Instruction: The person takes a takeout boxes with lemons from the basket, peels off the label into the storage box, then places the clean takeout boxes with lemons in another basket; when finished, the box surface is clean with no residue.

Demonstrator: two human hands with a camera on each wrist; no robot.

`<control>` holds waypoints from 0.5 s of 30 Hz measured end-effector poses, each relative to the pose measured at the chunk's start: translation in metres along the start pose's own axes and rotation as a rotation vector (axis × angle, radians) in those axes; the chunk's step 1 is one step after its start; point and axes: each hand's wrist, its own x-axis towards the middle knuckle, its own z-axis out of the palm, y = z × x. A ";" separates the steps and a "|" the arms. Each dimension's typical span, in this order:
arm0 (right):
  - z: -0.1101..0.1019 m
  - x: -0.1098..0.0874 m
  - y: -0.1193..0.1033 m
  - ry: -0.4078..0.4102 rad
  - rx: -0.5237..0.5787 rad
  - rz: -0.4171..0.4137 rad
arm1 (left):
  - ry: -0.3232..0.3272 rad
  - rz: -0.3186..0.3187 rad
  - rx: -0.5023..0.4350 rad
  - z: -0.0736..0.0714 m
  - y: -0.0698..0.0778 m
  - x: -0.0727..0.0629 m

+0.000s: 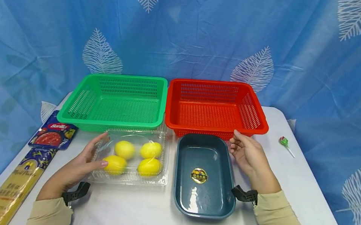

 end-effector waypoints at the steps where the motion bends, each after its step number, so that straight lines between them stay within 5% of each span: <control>1: -0.001 0.001 0.000 0.019 0.029 0.018 | -0.001 0.001 -0.001 0.000 0.000 0.000; 15: -0.013 0.009 0.000 0.149 0.375 0.104 | -0.004 0.007 0.000 0.000 0.001 -0.001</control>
